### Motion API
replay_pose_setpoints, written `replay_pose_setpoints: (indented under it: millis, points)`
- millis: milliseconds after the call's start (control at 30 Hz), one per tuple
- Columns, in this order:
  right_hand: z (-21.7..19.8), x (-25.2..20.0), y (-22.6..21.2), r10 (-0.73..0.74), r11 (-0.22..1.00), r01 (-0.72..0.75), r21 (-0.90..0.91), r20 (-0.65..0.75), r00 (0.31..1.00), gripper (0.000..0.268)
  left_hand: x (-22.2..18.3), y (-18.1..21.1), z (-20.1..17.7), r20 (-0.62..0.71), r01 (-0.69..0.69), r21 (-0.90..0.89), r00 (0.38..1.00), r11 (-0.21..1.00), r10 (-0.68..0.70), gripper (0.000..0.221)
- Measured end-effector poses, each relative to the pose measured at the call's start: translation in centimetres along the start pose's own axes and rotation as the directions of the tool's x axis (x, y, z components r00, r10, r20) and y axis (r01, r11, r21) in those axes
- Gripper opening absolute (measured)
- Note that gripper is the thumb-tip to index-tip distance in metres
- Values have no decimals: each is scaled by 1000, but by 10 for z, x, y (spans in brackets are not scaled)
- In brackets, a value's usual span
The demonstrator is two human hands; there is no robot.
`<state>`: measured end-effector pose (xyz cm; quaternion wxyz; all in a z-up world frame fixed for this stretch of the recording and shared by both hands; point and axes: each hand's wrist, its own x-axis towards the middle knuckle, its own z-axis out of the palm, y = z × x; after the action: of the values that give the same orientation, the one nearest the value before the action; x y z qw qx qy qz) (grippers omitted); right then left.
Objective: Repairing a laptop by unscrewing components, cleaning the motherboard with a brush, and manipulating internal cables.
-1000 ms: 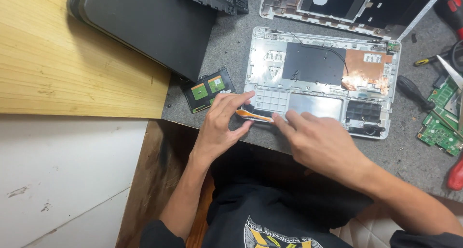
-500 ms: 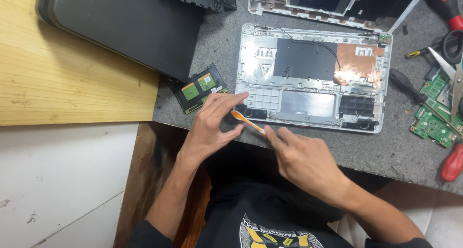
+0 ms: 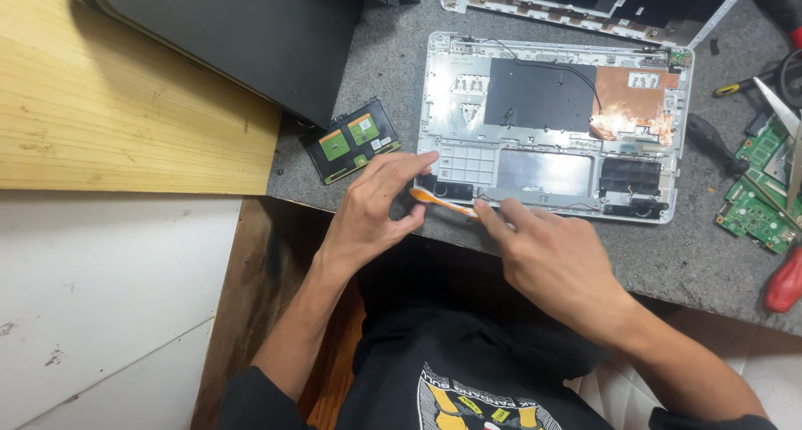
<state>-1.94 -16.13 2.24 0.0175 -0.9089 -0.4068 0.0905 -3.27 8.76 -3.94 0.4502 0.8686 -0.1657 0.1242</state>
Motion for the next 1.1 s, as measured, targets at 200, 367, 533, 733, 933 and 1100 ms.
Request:
replay_pose_setpoints:
  millis: [200,367,533,733,933,1100]
  points:
    - [-15,-6,4,8,999,-9,32,24,1000,46,0,-2,-1,22,-17,14,1000,1000,17,66]
    - [-15,11,3,-19,999,19,26,-16,1000,46,0,1,-2,18,-23,30,1000,999,22,65]
    - [-42,9,14,51,999,-52,11,50,997,44,1,2,1,-6,1,28,1000,1000,-1,66]
    - [-49,8,22,106,991,-113,74,85,991,40,2,1,3,-16,8,48,1000,999,-7,65]
    - [-25,29,11,-17,999,17,-49,1,1000,40,4,5,1,-11,32,36,999,999,-32,68]
    - [-47,27,13,26,1000,-27,6,127,992,38,5,7,1,-12,39,11,999,999,-39,69]
